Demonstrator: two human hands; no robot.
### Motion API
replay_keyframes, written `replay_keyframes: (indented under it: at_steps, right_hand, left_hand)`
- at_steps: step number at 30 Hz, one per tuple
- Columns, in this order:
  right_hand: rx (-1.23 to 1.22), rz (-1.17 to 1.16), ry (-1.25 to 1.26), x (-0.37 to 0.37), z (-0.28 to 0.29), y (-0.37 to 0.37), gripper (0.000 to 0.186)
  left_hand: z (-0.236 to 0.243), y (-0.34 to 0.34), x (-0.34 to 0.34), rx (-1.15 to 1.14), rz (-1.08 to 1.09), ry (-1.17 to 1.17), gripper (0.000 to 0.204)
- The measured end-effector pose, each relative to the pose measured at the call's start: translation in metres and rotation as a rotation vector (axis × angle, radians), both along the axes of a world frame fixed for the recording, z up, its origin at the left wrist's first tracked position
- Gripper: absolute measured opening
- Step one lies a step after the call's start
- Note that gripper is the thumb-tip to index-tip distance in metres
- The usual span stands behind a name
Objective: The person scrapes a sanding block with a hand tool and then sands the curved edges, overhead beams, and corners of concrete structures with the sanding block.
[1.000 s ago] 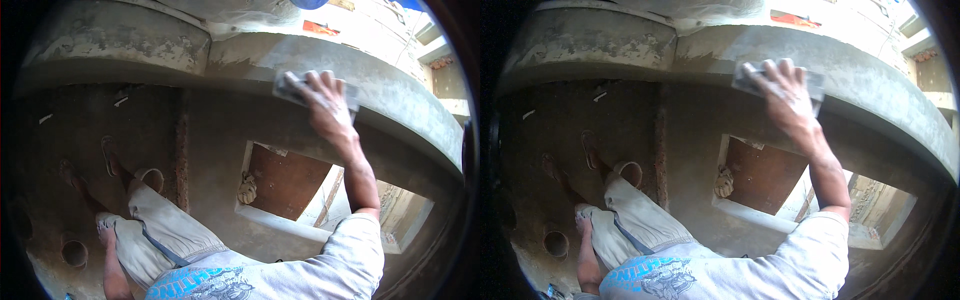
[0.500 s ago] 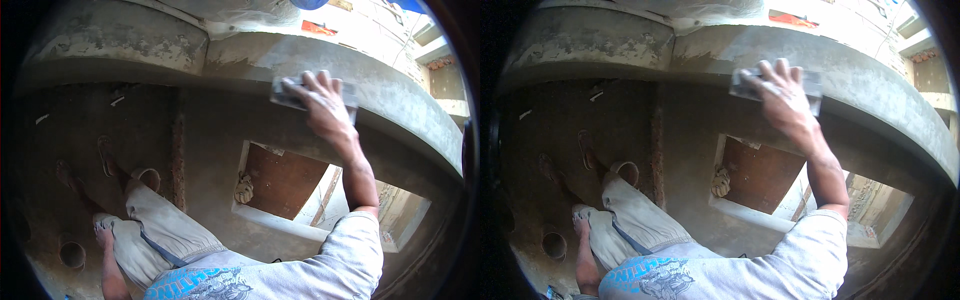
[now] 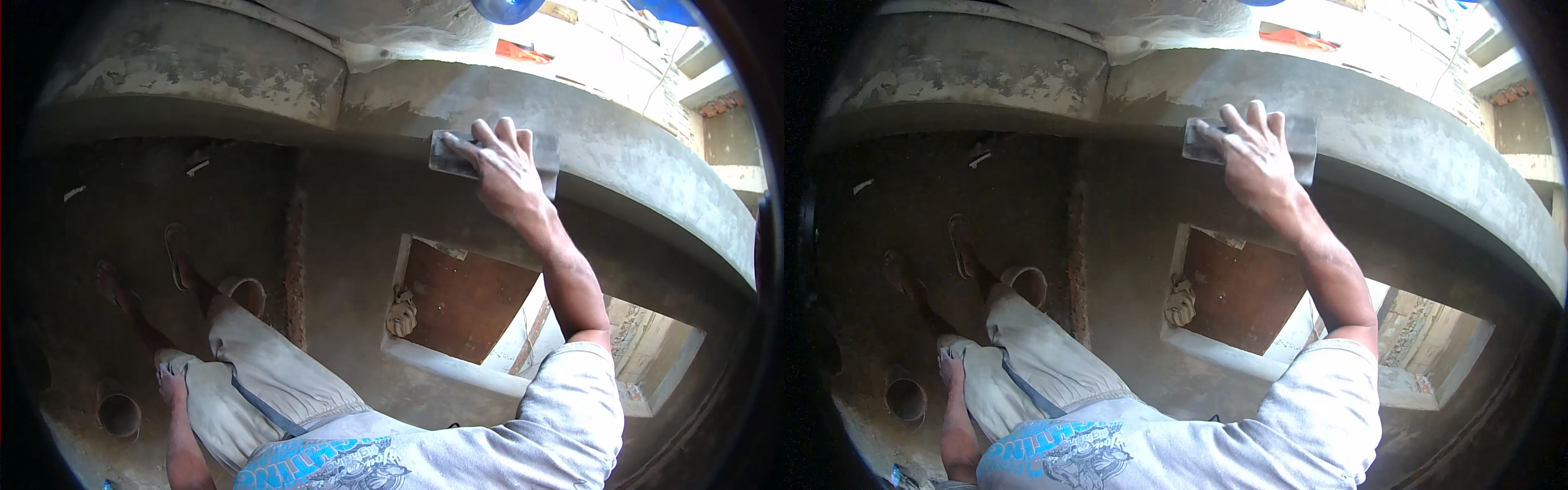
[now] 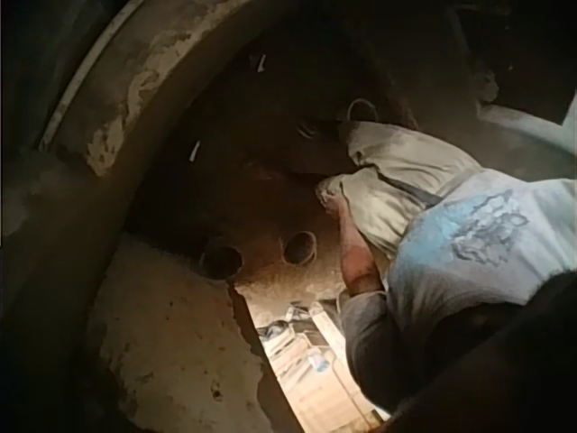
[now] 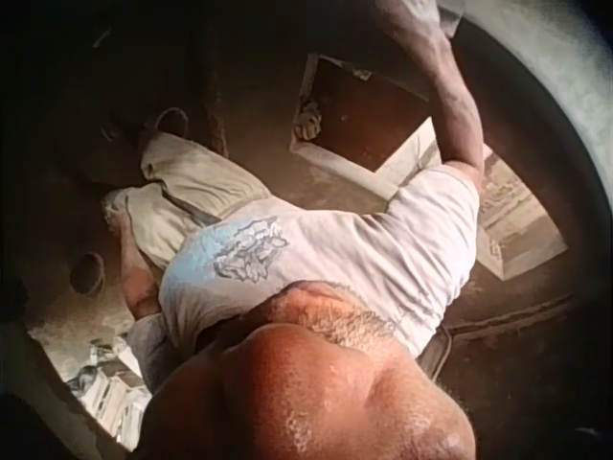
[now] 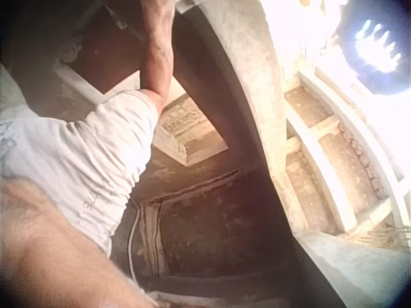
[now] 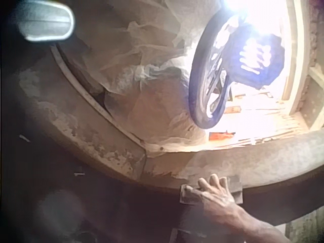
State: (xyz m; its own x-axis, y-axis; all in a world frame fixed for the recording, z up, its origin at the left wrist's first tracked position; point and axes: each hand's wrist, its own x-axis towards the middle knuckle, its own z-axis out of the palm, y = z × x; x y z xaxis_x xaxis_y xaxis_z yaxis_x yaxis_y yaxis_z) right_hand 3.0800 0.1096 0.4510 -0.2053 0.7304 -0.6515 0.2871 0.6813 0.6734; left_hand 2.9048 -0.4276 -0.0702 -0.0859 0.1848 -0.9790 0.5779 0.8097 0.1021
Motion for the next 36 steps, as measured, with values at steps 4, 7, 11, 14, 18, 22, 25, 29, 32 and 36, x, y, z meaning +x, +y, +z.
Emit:
replay_keyframes:
  at_steps: [4, 7, 11, 14, 18, 22, 25, 29, 32, 36]
  right_hand:
    - [0.195, -0.010, 0.005, -0.007, 0.019, 0.017, 0.056]
    - [0.249, 0.104, 0.041, -0.009, 0.010, 0.014, 0.057]
    - [0.040, 0.067, 0.077, 0.015, -0.027, 0.002, 0.058]
    - [0.141, 0.014, -0.010, 0.007, -0.014, 0.009, 0.058]
    - [0.402, 0.104, -0.024, -0.012, 0.013, 0.022, 0.052]
    - [0.115, 0.136, 0.104, 0.005, -0.001, 0.004, 0.055]
    - [0.136, 0.081, 0.051, 0.017, -0.018, 0.003, 0.060]
    - [0.352, 0.073, -0.015, -0.009, 0.018, 0.017, 0.050]
    - [0.455, 0.222, -0.064, -0.006, 0.020, 0.013, 0.052]
    - [0.052, 0.094, 0.057, 0.019, -0.017, -0.005, 0.062]
  left_hand:
    - [0.000, -0.005, -0.001, -0.005, 0.007, 0.019, 0.058]
    - [0.002, -0.007, -0.006, 0.002, 0.009, 0.018, 0.059]
    - [-0.006, -0.006, -0.001, 0.026, 0.008, 0.021, 0.059]
    - [0.006, 0.004, 0.000, 0.013, 0.040, 0.003, 0.059]
    - [0.013, 0.004, -0.014, -0.005, 0.029, -0.009, 0.058]
    - [0.004, 0.002, -0.005, 0.021, 0.050, -0.007, 0.058]
    - [0.003, 0.002, -0.004, 0.021, 0.037, -0.016, 0.058]
    - [0.012, 0.004, -0.006, -0.030, 0.083, 0.001, 0.059]
    - [0.006, -0.001, -0.010, 0.005, 0.042, -0.020, 0.060]
    - [0.002, 0.003, 0.004, 0.018, 0.048, 0.006, 0.060]
